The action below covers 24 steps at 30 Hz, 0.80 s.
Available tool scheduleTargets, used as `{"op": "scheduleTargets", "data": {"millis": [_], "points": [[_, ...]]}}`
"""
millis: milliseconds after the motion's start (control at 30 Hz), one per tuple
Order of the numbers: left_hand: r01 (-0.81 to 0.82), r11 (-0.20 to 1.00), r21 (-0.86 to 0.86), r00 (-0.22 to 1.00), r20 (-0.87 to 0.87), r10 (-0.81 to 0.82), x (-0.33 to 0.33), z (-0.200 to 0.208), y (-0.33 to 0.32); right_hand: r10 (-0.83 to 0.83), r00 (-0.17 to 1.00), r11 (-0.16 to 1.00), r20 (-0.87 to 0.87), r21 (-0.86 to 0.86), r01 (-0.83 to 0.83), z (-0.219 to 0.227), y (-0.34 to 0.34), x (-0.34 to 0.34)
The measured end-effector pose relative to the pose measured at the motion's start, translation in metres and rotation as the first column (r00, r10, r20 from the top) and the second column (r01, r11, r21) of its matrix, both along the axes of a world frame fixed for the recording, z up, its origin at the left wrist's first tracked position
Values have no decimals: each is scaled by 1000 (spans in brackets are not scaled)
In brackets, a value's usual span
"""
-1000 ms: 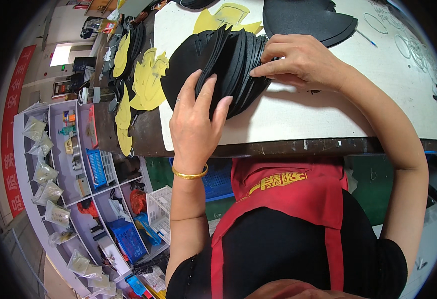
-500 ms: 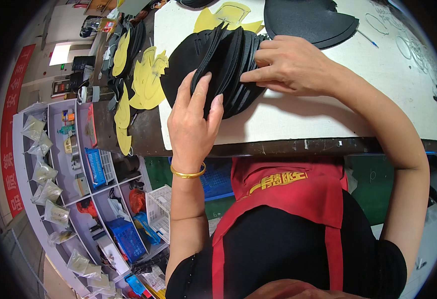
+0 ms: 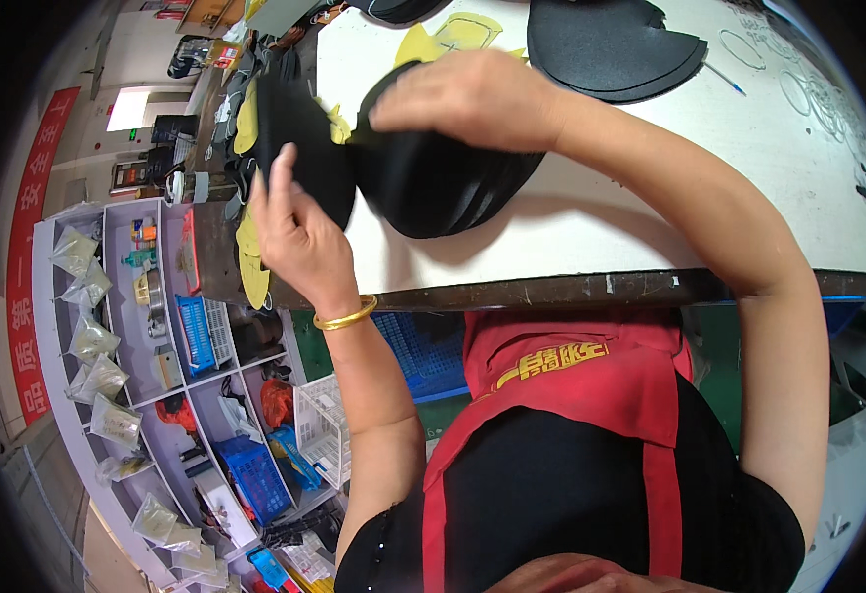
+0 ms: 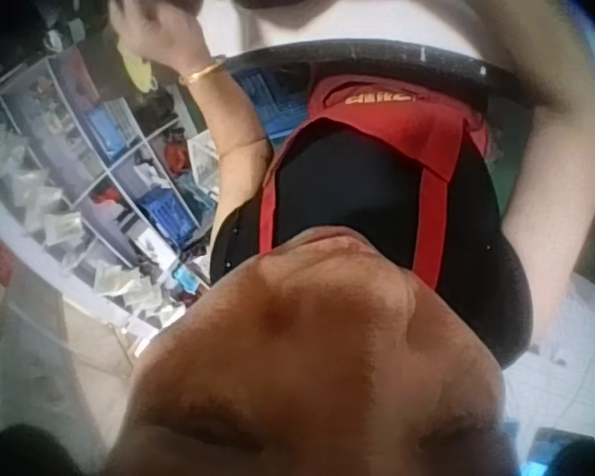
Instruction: The person is manually aligning and preparing shoe upper components, including black and yellow pieces, for further assembly.
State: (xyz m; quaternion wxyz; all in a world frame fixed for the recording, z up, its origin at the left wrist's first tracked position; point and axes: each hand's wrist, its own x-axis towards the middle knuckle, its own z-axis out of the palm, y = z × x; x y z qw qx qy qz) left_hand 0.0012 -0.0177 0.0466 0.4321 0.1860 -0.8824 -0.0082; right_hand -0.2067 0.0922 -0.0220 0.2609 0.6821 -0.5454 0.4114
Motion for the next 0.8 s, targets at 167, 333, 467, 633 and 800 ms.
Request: {"op": "scheduleTargets", "data": {"millis": [167, 333, 467, 633, 800], "points": [[145, 938, -315, 971, 228, -73, -19, -15, 37, -292, 956, 893, 43, -345, 288, 37, 60, -54], [305, 951, -47, 857, 450, -252, -11, -45, 53, -517, 815, 770, -260, 274, 576, -3, 143, -79], [291, 954, 74, 853, 431, -294, -12, -36, 44, -475, 862, 621, -174, 628, 469, -3, 167, -77], [276, 960, 46, 850, 455, -267, -11, -32, 44, -278, 951, 908, -138, 285, 307, -20, 144, -54], [278, 960, 43, 845, 463, -266, -13, -32, 47, -28, 998, 930, 58, 368, 5, -28, 119, -14]]}}
